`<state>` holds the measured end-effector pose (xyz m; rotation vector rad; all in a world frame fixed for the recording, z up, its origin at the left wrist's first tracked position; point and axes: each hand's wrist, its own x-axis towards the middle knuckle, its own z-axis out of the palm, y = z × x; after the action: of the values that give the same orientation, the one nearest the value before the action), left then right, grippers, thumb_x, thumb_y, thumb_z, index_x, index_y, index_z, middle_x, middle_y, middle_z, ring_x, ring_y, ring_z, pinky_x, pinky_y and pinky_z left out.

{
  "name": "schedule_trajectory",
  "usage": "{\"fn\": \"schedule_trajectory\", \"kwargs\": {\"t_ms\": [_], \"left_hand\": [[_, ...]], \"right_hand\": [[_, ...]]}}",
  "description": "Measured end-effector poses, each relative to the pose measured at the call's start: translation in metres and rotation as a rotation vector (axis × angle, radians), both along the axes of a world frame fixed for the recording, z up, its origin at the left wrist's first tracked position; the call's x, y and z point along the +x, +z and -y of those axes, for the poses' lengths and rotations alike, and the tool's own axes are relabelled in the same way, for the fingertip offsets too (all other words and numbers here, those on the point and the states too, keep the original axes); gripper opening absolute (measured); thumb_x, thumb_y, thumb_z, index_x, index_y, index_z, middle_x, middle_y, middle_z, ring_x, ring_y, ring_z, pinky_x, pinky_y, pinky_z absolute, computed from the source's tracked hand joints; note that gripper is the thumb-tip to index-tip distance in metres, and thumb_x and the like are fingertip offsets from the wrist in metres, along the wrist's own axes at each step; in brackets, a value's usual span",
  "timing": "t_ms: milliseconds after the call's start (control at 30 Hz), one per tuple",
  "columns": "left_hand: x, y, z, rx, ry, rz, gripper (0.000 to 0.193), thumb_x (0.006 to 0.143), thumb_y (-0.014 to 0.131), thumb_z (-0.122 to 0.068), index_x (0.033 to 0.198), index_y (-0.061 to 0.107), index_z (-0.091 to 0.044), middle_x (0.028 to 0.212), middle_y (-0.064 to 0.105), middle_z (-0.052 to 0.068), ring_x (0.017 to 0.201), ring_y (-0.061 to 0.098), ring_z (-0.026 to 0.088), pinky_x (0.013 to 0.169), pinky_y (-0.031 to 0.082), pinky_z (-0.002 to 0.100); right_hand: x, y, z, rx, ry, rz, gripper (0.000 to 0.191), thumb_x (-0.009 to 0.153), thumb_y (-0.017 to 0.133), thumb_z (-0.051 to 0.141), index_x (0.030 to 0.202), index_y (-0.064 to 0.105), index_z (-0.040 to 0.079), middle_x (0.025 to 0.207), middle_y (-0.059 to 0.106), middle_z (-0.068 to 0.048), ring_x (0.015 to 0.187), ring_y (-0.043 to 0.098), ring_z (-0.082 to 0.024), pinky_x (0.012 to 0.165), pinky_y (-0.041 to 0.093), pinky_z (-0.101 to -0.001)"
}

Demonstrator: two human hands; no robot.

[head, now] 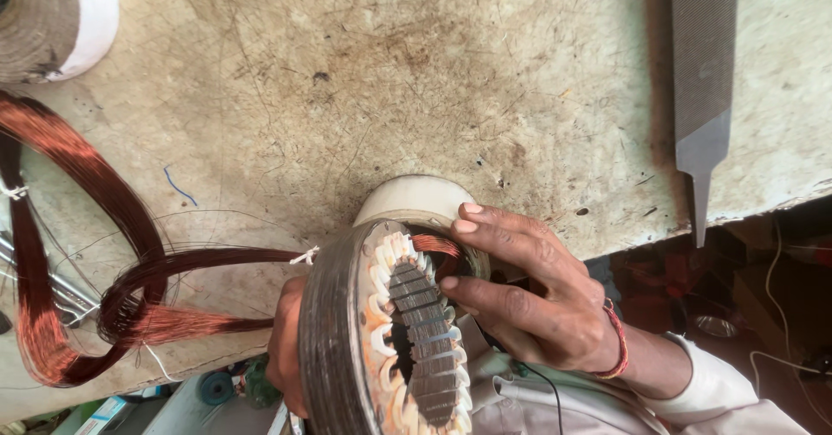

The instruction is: The person secures a copper wire loop with a white tie, then inserts the loop into the slots of a motor armature. They continue to wind the copper wire around the armature, adjusting the wire and rotating the armature to fit the wire into the slots.

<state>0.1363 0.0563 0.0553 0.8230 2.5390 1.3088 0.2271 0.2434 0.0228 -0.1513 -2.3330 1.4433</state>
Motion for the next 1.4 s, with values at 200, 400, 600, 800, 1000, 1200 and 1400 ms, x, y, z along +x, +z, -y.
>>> {"fn": "schedule_trajectory", "kwargs": {"t_ms": [200,400,600,800,1000,1200,1400], "left_hand": [[0.001,0.004,0.001,0.001,0.005,0.005,0.029,0.085,0.078,-0.017,0.107,0.068,-0.002,0.111,0.068,0.011,0.103,0.073,0.025,0.083,0.061,0.035],[0.000,0.005,0.001,0.009,0.002,0.002,0.029,0.085,0.078,-0.016,0.107,0.067,-0.002,0.112,0.068,0.012,0.103,0.073,0.026,0.083,0.062,0.036],[0.001,0.007,0.002,0.017,-0.006,0.000,0.029,0.084,0.078,-0.014,0.107,0.066,-0.001,0.112,0.068,0.013,0.103,0.073,0.027,0.084,0.062,0.036],[0.000,0.007,0.004,0.021,-0.008,-0.014,0.030,0.084,0.079,-0.013,0.107,0.065,-0.001,0.113,0.068,0.014,0.102,0.073,0.028,0.084,0.062,0.037],[-0.004,0.006,0.006,0.023,-0.020,-0.033,0.030,0.083,0.079,-0.011,0.107,0.064,0.000,0.113,0.068,0.015,0.102,0.073,0.029,0.084,0.062,0.037],[-0.009,0.005,0.006,0.030,-0.041,-0.055,0.031,0.083,0.079,-0.010,0.106,0.063,0.000,0.114,0.068,0.016,0.102,0.073,0.031,0.084,0.063,0.038],[-0.014,0.006,0.005,0.036,-0.053,-0.063,0.031,0.082,0.079,-0.009,0.106,0.062,0.001,0.114,0.067,0.017,0.102,0.073,0.032,0.084,0.063,0.038]], "right_hand": [[0.000,0.003,0.000,0.009,0.019,0.016,0.027,0.079,0.084,0.007,0.106,0.077,0.006,0.134,0.060,-0.020,0.126,0.063,-0.038,0.105,0.058,-0.0465],[-0.004,0.009,-0.005,-0.019,0.070,0.045,0.029,0.081,0.081,0.007,0.110,0.075,0.006,0.137,0.059,-0.021,0.127,0.061,-0.038,0.104,0.056,-0.0462],[-0.007,0.007,-0.004,-0.007,0.028,0.009,0.029,0.081,0.080,0.004,0.108,0.074,0.009,0.139,0.059,-0.019,0.127,0.062,-0.038,0.104,0.057,-0.0454],[-0.010,0.011,-0.006,0.087,0.030,0.029,0.031,0.081,0.084,0.007,0.110,0.073,0.006,0.136,0.061,-0.016,0.121,0.064,-0.035,0.099,0.058,-0.0421],[-0.018,0.016,-0.014,0.137,0.079,0.002,0.032,0.081,0.085,0.010,0.109,0.071,0.004,0.134,0.060,-0.015,0.117,0.064,-0.034,0.097,0.058,-0.0437],[-0.018,0.018,-0.016,0.088,0.104,0.050,0.030,0.081,0.084,0.010,0.108,0.071,0.005,0.134,0.059,-0.015,0.120,0.061,-0.034,0.097,0.056,-0.0436],[-0.016,0.012,-0.012,0.028,0.079,0.043,0.029,0.082,0.085,0.011,0.107,0.072,0.007,0.134,0.059,-0.013,0.122,0.060,-0.033,0.100,0.056,-0.0442]]}}
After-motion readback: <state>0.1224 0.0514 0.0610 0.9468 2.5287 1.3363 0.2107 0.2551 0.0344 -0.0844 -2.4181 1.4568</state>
